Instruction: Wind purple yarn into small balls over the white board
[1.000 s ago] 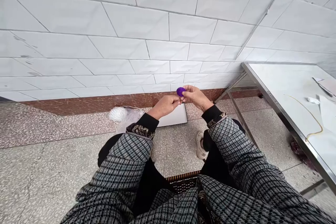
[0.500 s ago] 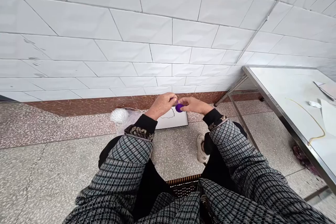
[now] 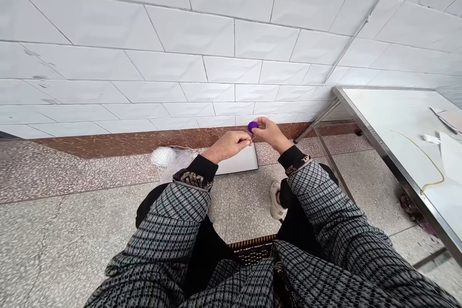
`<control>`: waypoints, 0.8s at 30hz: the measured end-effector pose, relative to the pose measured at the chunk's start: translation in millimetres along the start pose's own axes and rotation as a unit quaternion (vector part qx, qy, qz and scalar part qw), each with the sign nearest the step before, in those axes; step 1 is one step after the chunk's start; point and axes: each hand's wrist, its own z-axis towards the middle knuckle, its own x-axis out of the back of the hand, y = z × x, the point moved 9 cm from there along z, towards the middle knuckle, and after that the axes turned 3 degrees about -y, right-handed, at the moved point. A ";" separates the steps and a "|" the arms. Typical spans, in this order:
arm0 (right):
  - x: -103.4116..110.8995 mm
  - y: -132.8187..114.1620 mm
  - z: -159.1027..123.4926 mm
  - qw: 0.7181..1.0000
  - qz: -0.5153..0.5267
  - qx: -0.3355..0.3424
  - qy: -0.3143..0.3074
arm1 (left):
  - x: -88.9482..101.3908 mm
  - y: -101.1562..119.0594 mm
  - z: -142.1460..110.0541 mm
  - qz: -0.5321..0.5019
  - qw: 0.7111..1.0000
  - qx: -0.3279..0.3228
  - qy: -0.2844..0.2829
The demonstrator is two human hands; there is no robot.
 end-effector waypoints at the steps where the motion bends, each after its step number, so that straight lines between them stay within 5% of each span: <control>1: -3.7 0.8 -1.2 0.999 -0.041 -0.007 -0.018 | 6.2 0.6 -1.3 0.000 1.000 0.001 0.022; 4: -25.6 -0.4 -10.7 0.988 -0.073 -0.022 -0.137 | 24.5 -3.5 -5.2 0.010 0.996 0.023 0.084; 8: -42.7 -15.4 -26.7 0.966 0.069 -0.031 -0.248 | 36.8 -17.0 -7.4 0.033 0.989 0.063 0.133; 11: -31.9 -24.5 -23.8 0.960 0.195 -0.036 -0.200 | 31.4 -24.9 -5.2 0.025 0.988 0.085 0.129; 15: -10.1 -23.2 -11.8 0.963 0.256 -0.011 -0.079 | 7.4 -13.8 1.2 0.018 0.998 0.032 0.045; 20: -0.1 -9.4 -2.4 0.992 0.129 0.000 -0.007 | -5.9 4.4 -0.3 0.031 0.999 -0.020 -0.018; 24: -0.6 -4.3 -1.5 1.000 -0.001 0.009 -0.003 | 3.4 13.3 -2.7 0.027 0.999 -0.038 0.012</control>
